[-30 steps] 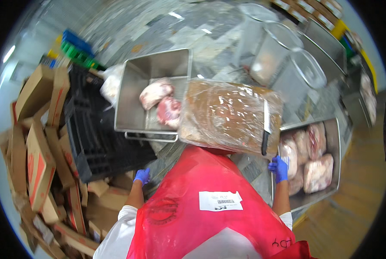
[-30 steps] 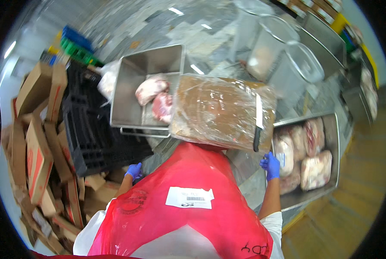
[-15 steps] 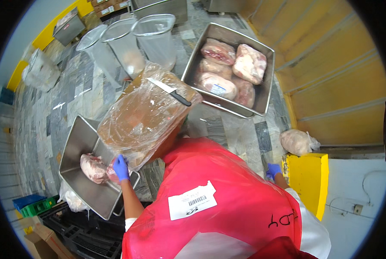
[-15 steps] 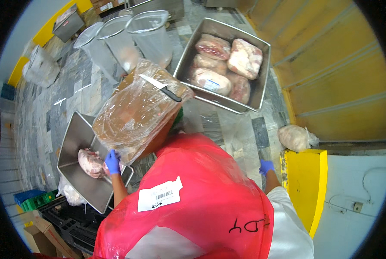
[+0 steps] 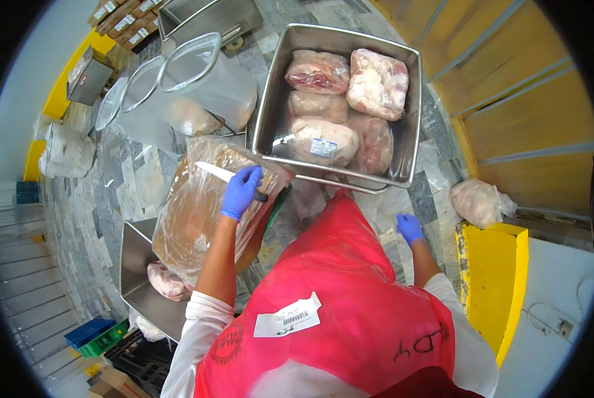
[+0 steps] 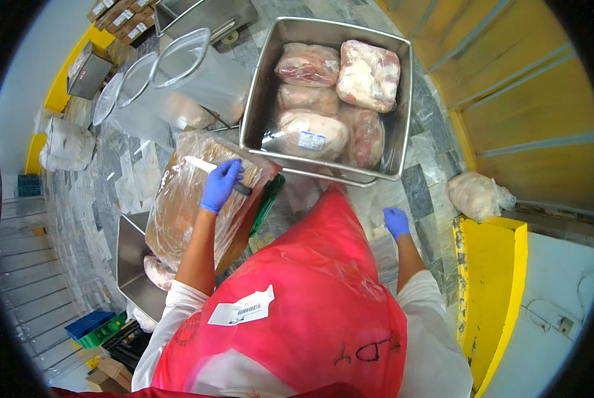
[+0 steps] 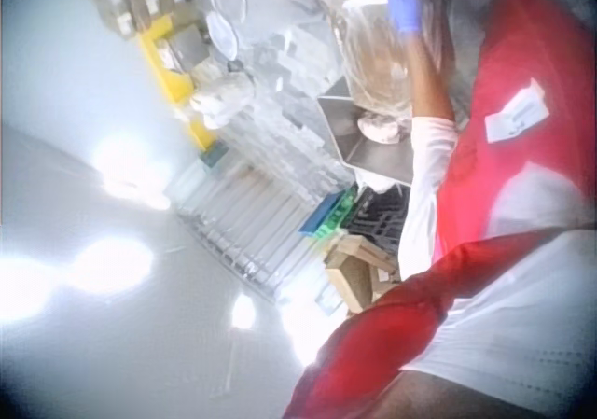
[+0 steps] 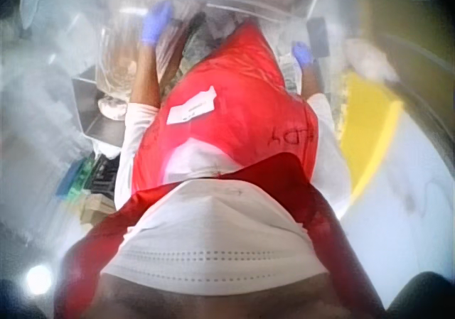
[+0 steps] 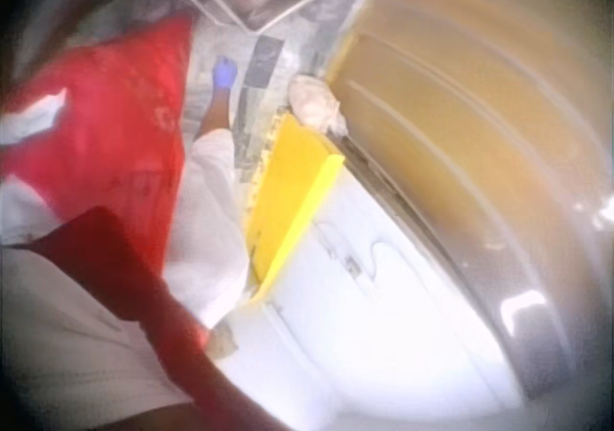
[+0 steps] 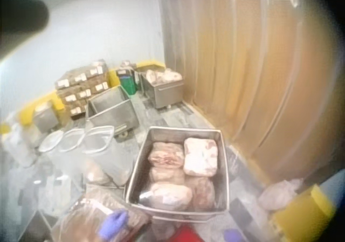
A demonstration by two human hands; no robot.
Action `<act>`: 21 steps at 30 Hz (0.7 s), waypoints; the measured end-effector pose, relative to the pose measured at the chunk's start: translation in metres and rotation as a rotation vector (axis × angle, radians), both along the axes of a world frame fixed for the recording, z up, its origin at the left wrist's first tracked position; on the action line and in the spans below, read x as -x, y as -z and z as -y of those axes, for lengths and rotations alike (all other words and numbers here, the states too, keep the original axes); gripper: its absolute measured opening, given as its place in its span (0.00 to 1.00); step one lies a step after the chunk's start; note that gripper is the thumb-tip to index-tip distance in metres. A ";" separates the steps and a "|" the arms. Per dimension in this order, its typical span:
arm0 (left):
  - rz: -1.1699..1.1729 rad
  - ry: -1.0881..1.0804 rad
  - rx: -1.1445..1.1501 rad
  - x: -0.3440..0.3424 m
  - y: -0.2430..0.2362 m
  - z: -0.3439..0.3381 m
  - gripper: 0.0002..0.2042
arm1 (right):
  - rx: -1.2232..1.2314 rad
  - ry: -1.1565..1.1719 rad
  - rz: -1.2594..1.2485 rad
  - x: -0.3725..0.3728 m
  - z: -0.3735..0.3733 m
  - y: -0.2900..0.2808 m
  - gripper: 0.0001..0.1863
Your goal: The person uses a knife to cut a large piece of raw meat on a cutting board, separating a portion and placing it into a metal tray. The person then handles a vacuum-sealed package of meat, removing it from the tray and placing it on the cutting board.
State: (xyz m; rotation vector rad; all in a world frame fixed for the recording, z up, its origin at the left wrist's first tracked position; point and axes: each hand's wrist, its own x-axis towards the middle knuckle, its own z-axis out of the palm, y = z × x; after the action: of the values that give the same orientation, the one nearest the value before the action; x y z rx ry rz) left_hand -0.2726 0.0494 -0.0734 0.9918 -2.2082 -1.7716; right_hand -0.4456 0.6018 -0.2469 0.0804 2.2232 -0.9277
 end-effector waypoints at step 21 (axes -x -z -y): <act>0.574 -0.296 -0.276 0.192 0.290 0.059 0.29 | -0.122 -0.415 0.158 0.283 0.241 0.089 0.30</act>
State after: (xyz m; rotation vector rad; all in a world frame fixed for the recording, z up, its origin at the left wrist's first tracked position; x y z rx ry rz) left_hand -0.4650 -0.0094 -0.3635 1.9842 -1.9535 -1.8440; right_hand -0.7289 0.3613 -0.3358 -0.2364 2.0398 -0.5399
